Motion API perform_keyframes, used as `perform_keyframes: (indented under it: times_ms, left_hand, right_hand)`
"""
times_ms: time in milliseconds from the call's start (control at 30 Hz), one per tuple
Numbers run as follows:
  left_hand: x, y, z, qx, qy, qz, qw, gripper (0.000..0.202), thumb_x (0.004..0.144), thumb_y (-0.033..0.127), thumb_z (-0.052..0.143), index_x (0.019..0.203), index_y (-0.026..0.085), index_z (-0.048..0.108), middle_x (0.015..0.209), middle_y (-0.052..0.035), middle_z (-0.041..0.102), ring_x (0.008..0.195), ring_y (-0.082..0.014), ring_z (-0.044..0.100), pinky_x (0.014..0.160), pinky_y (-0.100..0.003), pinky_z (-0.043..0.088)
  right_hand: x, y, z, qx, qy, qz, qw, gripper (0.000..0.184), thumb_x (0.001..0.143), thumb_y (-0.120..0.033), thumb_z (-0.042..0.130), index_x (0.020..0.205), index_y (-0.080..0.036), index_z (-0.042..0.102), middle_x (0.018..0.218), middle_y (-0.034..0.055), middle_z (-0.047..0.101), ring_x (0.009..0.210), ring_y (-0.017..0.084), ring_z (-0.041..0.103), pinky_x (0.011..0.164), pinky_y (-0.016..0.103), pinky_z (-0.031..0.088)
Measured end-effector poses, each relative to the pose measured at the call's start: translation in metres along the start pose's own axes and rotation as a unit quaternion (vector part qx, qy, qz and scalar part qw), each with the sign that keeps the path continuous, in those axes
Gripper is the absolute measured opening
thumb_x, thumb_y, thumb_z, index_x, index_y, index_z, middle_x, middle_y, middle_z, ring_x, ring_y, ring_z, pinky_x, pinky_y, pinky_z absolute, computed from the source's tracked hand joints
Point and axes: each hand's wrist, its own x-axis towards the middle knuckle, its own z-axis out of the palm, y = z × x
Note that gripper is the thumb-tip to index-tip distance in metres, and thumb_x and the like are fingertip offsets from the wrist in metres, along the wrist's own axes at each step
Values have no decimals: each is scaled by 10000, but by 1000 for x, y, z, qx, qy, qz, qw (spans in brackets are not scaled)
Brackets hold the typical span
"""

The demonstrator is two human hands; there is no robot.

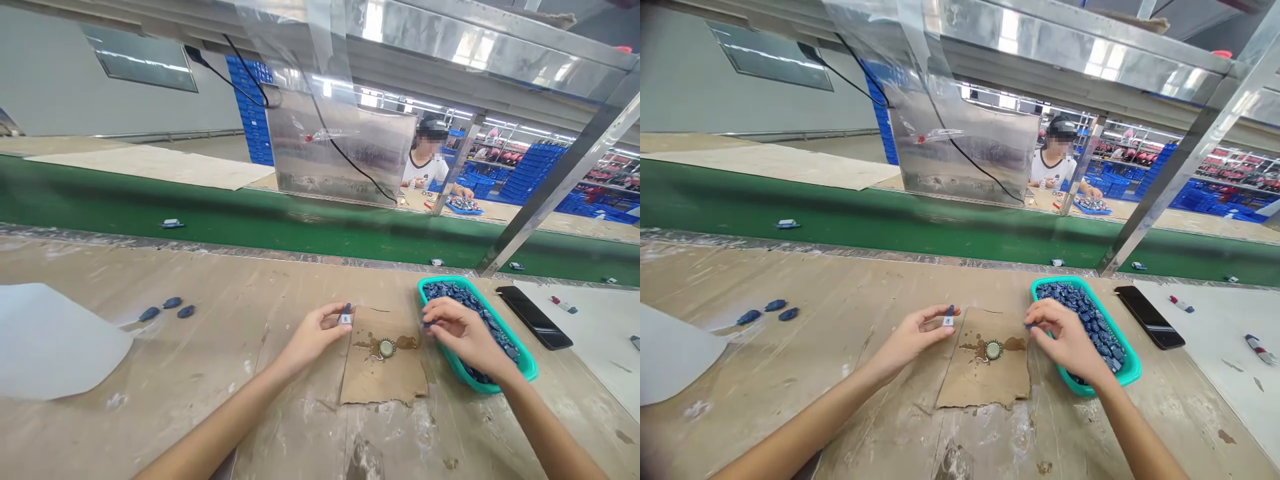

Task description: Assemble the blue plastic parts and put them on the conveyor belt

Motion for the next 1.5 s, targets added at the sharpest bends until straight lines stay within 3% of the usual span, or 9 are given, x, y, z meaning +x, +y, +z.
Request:
perform_keyframes:
  times_ms: [100,233,533,667,767,933,1067,1333,1500]
  left_hand:
    - [-3,-5,2,2,-5,-4,1000,482,620,274,646,1074,135,563,1022,-92,644,964,-220,595,892,-346,436]
    - [-6,-7,4,0,-3,-2,1000,494,631,260,636,1095,113,556,1006,-111,645,942,-229,601,876,-368,449]
    - [-1,-14,3,43,-1,64,997,396,592,204,676,976,138,605,973,-86,633,873,-190,603,808,-324,500]
    - [-6,-11,3,124,3,142,982,305,654,201,637,957,172,610,987,-50,607,882,-156,588,827,-289,489]
    - [-15,-6,7,196,-3,192,962,255,702,181,590,954,206,612,955,-20,596,877,-135,574,815,-256,478]
    - [-25,0,12,275,5,234,933,222,699,191,602,920,205,606,812,-4,568,758,-126,557,695,-226,461]
    - [-29,1,14,286,-1,248,925,210,712,186,590,921,204,597,809,-5,553,764,-123,545,674,-214,434]
    - [-33,-2,16,295,26,296,908,243,704,153,586,941,196,611,767,-7,553,696,-106,542,620,-195,415]
    - [-39,-3,19,287,27,382,878,243,703,131,573,942,164,598,773,-28,572,691,-103,557,619,-187,440]
  right_hand:
    - [7,-12,32,-78,-95,-1,992,105,760,-116,478,799,-189,541,814,43,553,738,160,529,632,276,440]
    - [11,-7,58,-178,-148,-32,972,169,726,-39,446,807,-184,476,774,29,541,718,160,490,651,276,403]
    - [5,-10,66,-257,-186,-73,946,205,728,-4,349,767,-190,424,772,38,507,688,163,439,604,268,360]
    - [6,-13,65,-172,-130,-35,976,162,726,-43,403,758,-195,452,755,26,531,698,160,480,623,273,388]
    - [8,-20,63,15,-32,69,997,103,725,-158,530,754,-203,441,787,30,592,732,165,557,666,294,442]
    - [14,-31,70,291,37,171,941,373,585,-266,729,705,-213,379,791,29,649,787,178,621,707,314,491]
    - [15,-37,80,324,35,179,928,397,575,-267,741,683,-215,363,766,16,657,765,169,626,684,305,502]
    - [8,-45,90,254,51,132,957,291,661,-226,676,665,-212,385,700,-13,579,856,172,590,739,286,460]
    - [6,-44,79,361,-30,166,917,313,658,-315,712,700,-197,426,759,-7,587,749,130,578,703,258,448]
